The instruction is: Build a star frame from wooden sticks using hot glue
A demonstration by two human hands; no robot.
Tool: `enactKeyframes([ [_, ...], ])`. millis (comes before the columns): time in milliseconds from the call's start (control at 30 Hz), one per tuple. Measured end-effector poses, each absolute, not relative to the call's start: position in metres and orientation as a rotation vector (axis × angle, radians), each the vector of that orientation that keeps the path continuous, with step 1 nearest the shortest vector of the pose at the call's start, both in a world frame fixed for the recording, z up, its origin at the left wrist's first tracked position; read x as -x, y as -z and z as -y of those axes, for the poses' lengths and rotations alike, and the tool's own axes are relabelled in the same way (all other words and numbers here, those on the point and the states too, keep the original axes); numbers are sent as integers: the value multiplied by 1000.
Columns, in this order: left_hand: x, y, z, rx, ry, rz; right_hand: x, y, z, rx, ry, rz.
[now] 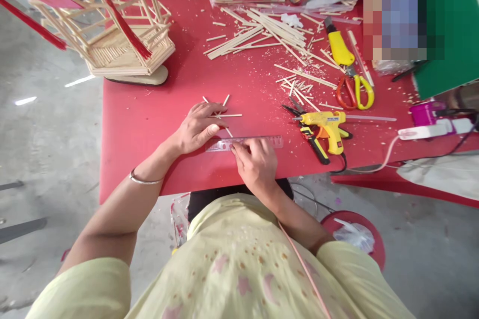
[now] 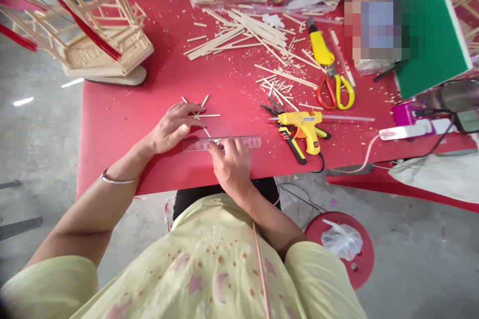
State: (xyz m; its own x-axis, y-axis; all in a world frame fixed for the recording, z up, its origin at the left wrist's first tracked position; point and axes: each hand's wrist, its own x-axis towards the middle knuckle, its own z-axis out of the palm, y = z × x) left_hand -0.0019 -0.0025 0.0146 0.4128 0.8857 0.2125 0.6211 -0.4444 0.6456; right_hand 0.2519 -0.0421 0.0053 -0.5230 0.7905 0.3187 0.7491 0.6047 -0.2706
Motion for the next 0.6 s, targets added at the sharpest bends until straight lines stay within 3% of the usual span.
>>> enactKeyframes([
  [600, 1, -15, 3, -2207, -778, -1263, -248, -2, 45, 1199, -56, 2417],
])
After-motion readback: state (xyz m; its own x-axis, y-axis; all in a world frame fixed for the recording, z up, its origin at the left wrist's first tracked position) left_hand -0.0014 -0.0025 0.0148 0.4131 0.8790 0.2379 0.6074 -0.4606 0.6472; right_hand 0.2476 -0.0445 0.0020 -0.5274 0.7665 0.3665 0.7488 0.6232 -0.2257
